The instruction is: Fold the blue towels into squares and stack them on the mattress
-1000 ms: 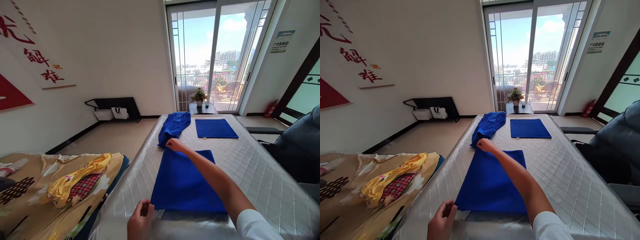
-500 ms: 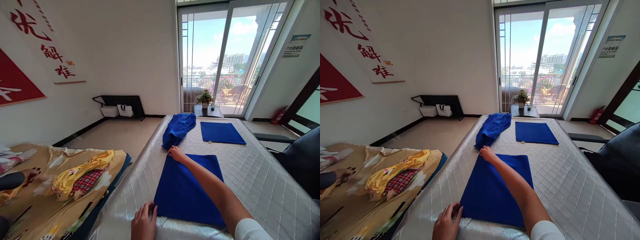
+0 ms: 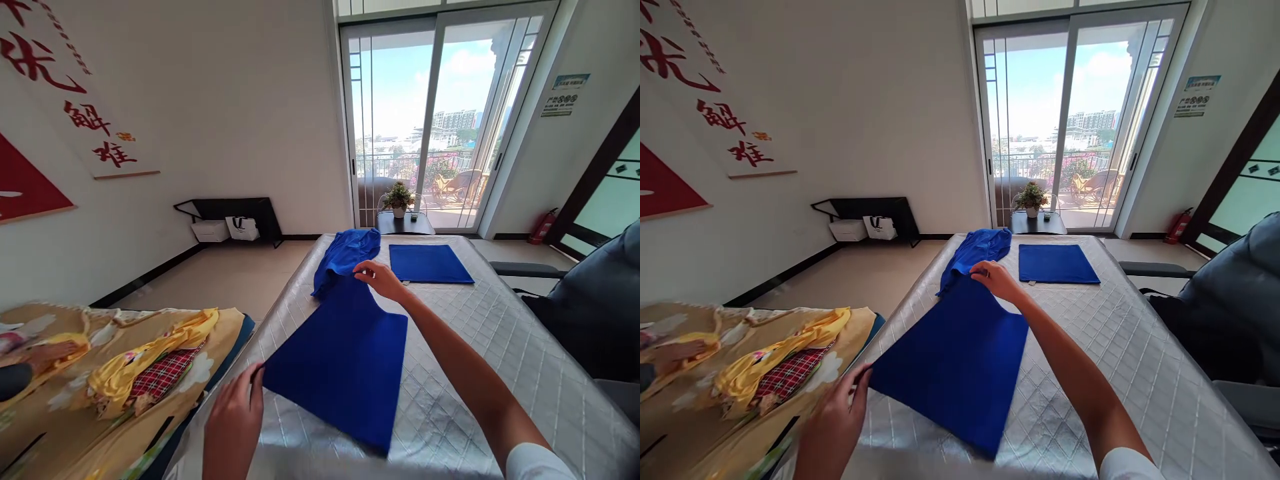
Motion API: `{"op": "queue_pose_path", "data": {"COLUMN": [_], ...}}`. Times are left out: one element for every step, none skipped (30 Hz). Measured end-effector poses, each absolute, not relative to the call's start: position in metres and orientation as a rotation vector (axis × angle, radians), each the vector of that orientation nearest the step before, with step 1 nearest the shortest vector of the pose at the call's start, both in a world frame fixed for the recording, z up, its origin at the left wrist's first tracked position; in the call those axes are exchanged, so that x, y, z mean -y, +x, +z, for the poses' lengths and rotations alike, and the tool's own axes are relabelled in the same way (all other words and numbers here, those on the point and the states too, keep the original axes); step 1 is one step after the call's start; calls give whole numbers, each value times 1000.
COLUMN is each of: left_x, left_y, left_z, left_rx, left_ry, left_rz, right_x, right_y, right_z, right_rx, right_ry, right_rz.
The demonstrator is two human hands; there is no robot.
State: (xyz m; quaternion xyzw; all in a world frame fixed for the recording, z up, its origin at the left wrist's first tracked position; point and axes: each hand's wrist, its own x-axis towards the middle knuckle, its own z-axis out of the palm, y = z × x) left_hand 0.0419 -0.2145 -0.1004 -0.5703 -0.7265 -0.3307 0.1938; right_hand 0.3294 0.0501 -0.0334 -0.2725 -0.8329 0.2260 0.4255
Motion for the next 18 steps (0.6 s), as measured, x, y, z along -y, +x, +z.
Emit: {"op": "queue_pose_path", "data": {"left_x": [213, 212, 212, 213, 214, 215, 216, 216, 216, 215, 214, 212, 209, 207, 204, 200, 197, 193], "left_y": [48, 55, 64, 74, 83, 92, 100, 106, 111, 115, 119, 122, 124, 127, 129, 130, 132, 133], "left_z": [-78, -56, -36, -17, 0, 14, 26, 35, 43, 49, 53, 56, 59, 61, 62, 62, 63, 64], "left_rx": [1913, 1810, 1715, 1643, 1591, 1557, 1539, 1528, 1522, 1522, 1517, 1512, 1506, 1497, 1483, 1472, 1458, 1446], "left_ry": [-1588, -1579, -1560, -1524, -1493, -1467, -1454, -1462, -1488, -1525, -1560, -1585, -1599, -1604, -1607, -1615, -1629, -1647], "left_rz": [-915, -904, -898, -907, -918, -936, -952, -961, -960, -950, -935, -923, -914, -912, -911, -906, -895, -884], "right_x": [-42, -33, -24, -14, -4, 5, 14, 22, 30, 36, 42, 46, 50, 53, 55, 57, 59, 60], "right_y": [347, 364, 380, 395, 408, 421, 432, 442, 451, 459, 466, 473, 479, 484, 489, 494, 499, 503], "right_z": [-20, -7, 5, 15, 23, 30, 36, 40, 44, 46, 48, 49, 50, 50, 50, 49, 49, 49], "right_rx": [2039, 2002, 1965, 1924, 1877, 1824, 1772, 1728, 1694, 1667, 1649, 1635, 1626, 1624, 1630, 1644, 1660, 1671], "right_ry": [-661, -647, -640, -643, -654, -667, -682, -696, -710, -722, -735, -749, -763, -774, -780, -781, -780, -779], "right_rz": [557, 542, 523, 502, 482, 462, 443, 427, 412, 397, 379, 357, 334, 309, 286, 265, 247, 227]}}
